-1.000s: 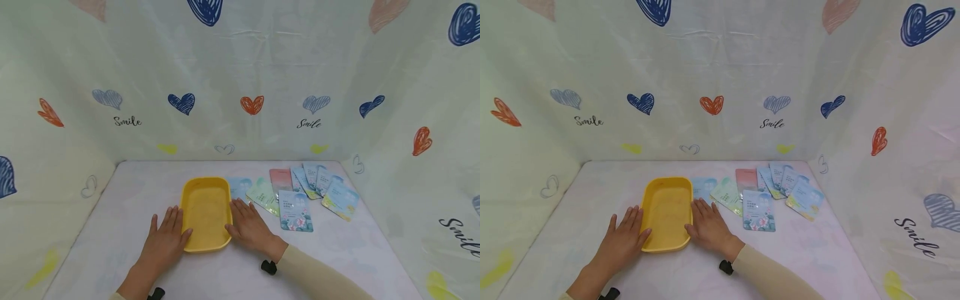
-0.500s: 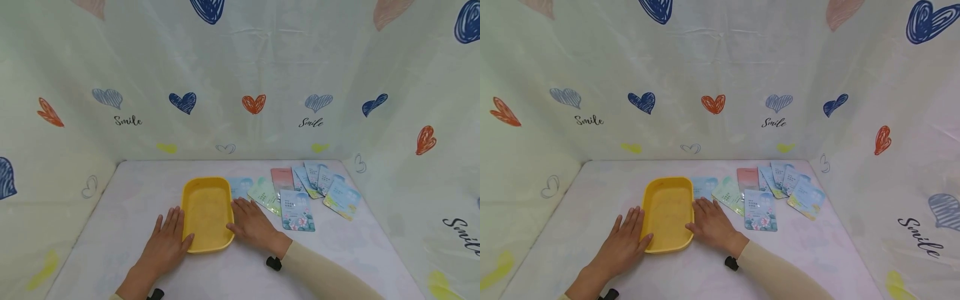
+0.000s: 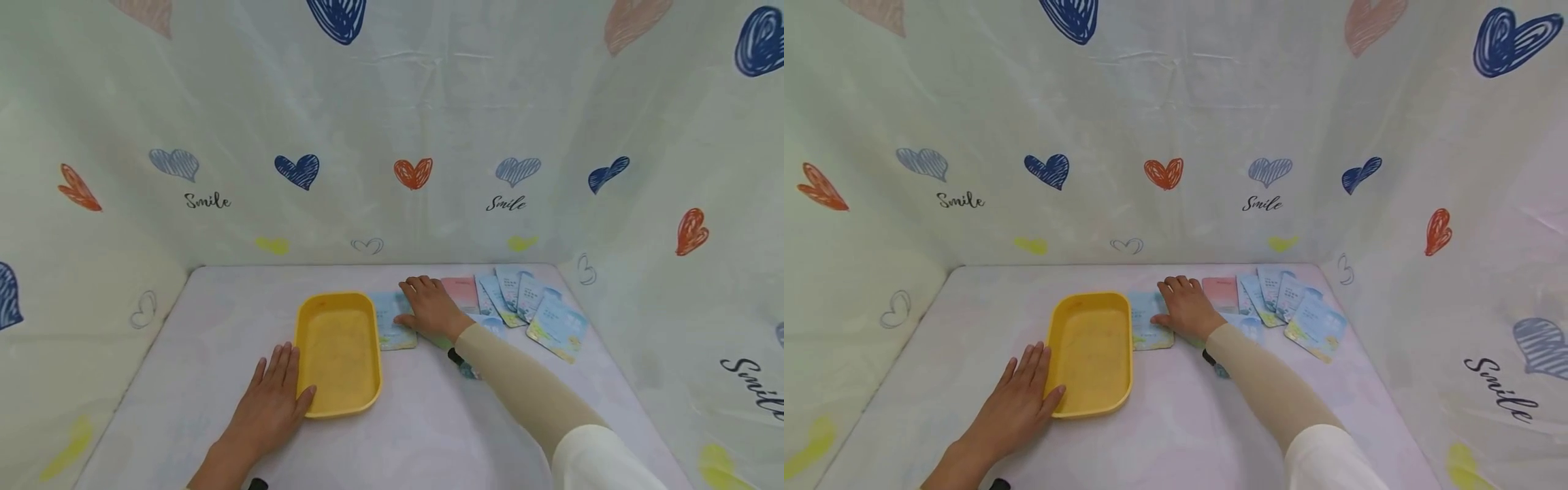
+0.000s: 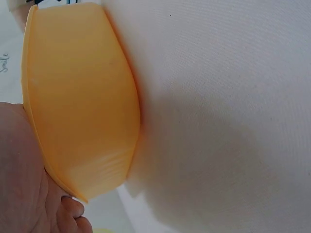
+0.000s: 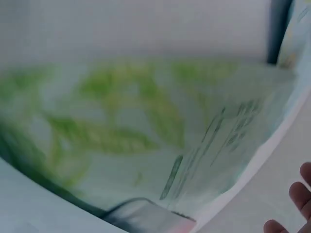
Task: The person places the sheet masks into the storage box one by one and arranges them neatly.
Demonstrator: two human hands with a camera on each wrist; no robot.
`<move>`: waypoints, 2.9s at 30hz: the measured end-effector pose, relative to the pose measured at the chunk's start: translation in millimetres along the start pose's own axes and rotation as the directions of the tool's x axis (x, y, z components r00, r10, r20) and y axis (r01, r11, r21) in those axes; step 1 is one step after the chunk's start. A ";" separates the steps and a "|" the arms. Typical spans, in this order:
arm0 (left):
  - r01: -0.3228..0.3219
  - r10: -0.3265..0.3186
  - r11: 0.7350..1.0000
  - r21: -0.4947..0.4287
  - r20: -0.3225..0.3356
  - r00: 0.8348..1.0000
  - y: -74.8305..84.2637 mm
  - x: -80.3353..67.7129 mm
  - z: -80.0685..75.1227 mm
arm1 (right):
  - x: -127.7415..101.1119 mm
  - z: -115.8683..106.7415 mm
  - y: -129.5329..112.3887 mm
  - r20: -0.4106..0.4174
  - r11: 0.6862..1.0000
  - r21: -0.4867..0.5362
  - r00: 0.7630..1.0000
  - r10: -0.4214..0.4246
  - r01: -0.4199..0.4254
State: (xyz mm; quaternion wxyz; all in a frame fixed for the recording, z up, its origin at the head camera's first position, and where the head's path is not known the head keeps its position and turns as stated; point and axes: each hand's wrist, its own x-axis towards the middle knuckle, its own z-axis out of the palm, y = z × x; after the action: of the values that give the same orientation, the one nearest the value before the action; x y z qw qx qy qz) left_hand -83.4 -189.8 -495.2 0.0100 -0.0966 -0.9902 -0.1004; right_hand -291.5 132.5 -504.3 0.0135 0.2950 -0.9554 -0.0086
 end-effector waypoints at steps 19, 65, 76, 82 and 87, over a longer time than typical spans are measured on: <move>-0.005 0.003 0.998 -0.061 -0.032 0.999 3.0 -7.3 6.7 | 22.9 20.4 12.9 0.126 0.989 -0.123 0.990 -0.061 0.076; 0.030 -0.030 0.996 -0.080 -0.006 1.000 0.6 -4.1 3.5 | 2.0 -39.3 -10.8 -0.107 0.869 0.470 0.967 0.230 -0.155; 0.022 -0.024 0.996 -0.092 -0.018 1.000 0.0 -5.3 4.2 | -12.6 -25.5 3.4 -0.009 0.693 0.634 0.893 0.450 -0.343; 0.032 -0.032 0.995 -0.092 0.000 0.999 1.6 -4.6 3.9 | -20.4 -13.7 12.5 0.089 0.649 0.669 0.907 0.412 -0.361; 0.051 -0.048 0.994 -0.100 0.031 0.998 3.0 -3.9 4.3 | -28.1 -12.3 16.9 0.093 0.565 0.747 0.897 0.433 -0.350</move>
State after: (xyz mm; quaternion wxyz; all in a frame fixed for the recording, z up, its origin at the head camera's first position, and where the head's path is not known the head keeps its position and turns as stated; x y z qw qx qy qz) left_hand -79.0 -186.8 -498.9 -0.0113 -0.0739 -0.9860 -0.1491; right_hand -277.5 162.3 -492.1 -0.0592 0.0549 -0.9119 0.4025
